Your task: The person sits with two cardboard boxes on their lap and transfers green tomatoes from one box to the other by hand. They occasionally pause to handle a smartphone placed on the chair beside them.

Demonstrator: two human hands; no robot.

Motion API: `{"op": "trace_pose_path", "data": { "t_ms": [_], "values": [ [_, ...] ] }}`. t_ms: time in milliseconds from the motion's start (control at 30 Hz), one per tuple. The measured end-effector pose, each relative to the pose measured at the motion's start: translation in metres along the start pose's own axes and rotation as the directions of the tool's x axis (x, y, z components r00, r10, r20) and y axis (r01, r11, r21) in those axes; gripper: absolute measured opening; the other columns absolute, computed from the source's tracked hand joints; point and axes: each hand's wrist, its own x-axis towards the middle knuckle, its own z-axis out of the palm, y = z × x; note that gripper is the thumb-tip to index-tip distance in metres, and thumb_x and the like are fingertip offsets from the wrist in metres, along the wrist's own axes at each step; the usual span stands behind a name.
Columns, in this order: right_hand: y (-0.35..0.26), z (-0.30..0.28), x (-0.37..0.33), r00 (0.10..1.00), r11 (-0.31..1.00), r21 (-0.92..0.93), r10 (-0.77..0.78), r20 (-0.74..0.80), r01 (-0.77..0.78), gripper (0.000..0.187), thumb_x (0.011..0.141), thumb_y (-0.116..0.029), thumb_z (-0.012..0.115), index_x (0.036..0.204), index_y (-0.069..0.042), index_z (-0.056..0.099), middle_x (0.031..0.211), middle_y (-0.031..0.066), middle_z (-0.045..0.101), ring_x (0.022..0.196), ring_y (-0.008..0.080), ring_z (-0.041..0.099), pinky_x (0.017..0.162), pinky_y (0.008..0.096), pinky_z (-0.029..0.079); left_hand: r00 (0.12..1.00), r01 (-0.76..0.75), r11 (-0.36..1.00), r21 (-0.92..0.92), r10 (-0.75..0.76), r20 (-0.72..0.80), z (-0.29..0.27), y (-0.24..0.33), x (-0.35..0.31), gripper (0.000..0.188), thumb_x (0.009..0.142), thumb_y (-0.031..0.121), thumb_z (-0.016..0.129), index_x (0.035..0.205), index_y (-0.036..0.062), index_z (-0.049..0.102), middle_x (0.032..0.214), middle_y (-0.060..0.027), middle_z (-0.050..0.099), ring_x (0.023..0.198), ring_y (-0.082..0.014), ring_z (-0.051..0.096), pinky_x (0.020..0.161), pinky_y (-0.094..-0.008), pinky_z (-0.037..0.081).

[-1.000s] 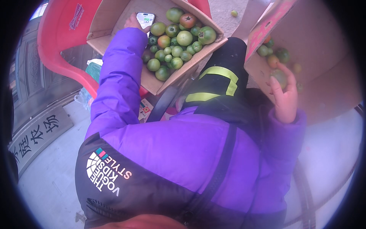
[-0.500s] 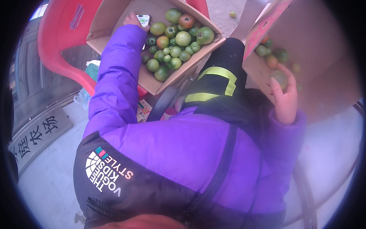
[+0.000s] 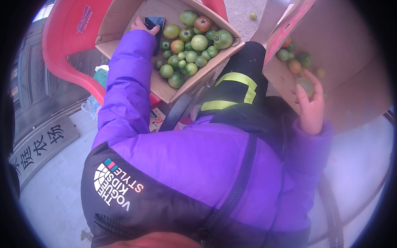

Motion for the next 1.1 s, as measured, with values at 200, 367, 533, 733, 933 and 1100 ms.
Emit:
{"op": "trace_pose_path", "data": {
  "t_ms": [200, 367, 533, 733, 933, 1100],
  "values": [
    [0.025, -0.014, 0.010, 0.987, 0.996, -0.082, -0.038, -0.159, 0.025, 0.050, 0.089, -0.018, 0.067, 0.134, -0.003, 0.049, 0.115, 0.0067, 0.058, 0.087, 0.0124, 0.060, 0.072, 0.0246, 0.046, 0.987, -0.157, 0.974, -0.161, 0.151, -0.050, -0.011, 0.018, -0.018, 0.064, 0.074, 0.027, 0.075, 0.131, 0.0094, 0.053, 0.132, -0.0204, 0.049, 0.118, -0.0382, 0.049, 0.101, -0.0464, 0.042],
    [0.054, -0.031, 0.024, 0.873, 0.763, -0.612, -0.427, -0.235, 0.208, 0.055, 0.090, -0.014, 0.065, 0.139, -0.001, 0.044, 0.134, 0.0134, 0.048, 0.115, 0.0246, 0.055, 0.092, 0.0324, 0.049, 0.929, -0.294, 0.943, -0.156, 0.321, 0.186, -0.012, 0.049, -0.057, 0.053, 0.076, 0.027, 0.073, 0.126, 0.0150, 0.060, 0.127, -0.0171, 0.055, 0.119, -0.0374, 0.049, 0.101, -0.0456, 0.043],
    [0.058, -0.035, 0.012, 0.920, 0.911, -0.339, -0.320, -0.225, 0.234, 0.053, 0.091, -0.014, 0.065, 0.138, 0.000, 0.045, 0.138, 0.0152, 0.045, 0.121, 0.0287, 0.054, 0.097, 0.0368, 0.047, 0.937, -0.242, 0.969, 0.043, 0.222, 0.269, -0.023, 0.065, -0.061, 0.064, 0.075, 0.028, 0.075, 0.133, 0.0159, 0.052, 0.125, -0.0174, 0.055, 0.117, -0.0376, 0.051, 0.100, -0.0448, 0.044],
    [0.033, -0.017, 0.000, 0.956, 0.973, -0.098, -0.225, -0.188, 0.209, 0.043, 0.095, -0.010, 0.059, 0.135, 0.000, 0.047, 0.133, 0.0132, 0.052, 0.118, 0.0216, 0.055, 0.101, 0.0326, 0.043, 0.983, -0.121, 0.908, -0.401, 0.165, 0.077, -0.061, 0.074, -0.077, 0.066, 0.075, 0.023, 0.077, 0.133, 0.0089, 0.050, 0.119, -0.0175, 0.058, 0.110, -0.0306, 0.057, 0.092, -0.0414, 0.048],
    [-0.018, 0.035, -0.020, 0.941, 0.975, 0.189, -0.168, 0.292, 0.115, 0.050, 0.094, -0.011, 0.059, 0.140, -0.002, 0.042, 0.130, 0.0125, 0.051, 0.110, 0.0153, 0.055, 0.099, 0.0295, 0.042, 0.766, 0.085, 0.353, -0.932, 0.575, 0.288, -0.136, 0.140, -0.166, 0.070, 0.081, 0.010, 0.074, 0.141, 0.0038, 0.039, 0.118, -0.0122, 0.061, 0.103, -0.0191, 0.061, 0.091, -0.0336, 0.049],
    [-0.037, 0.059, -0.026, 0.797, 0.991, 0.136, -0.085, 0.598, 0.004, 0.064, 0.091, -0.015, 0.064, 0.143, 0.002, 0.031, 0.137, 0.0136, 0.044, 0.128, 0.0186, 0.044, 0.106, 0.0329, 0.037, 0.641, -0.185, 0.237, -0.954, 0.765, 0.066, -0.160, 0.197, -0.199, 0.076, 0.077, 0.010, 0.076, 0.143, 0.0067, 0.038, 0.122, -0.0128, 0.052, 0.102, -0.0221, 0.058, 0.089, -0.0340, 0.050]
  ]
}}
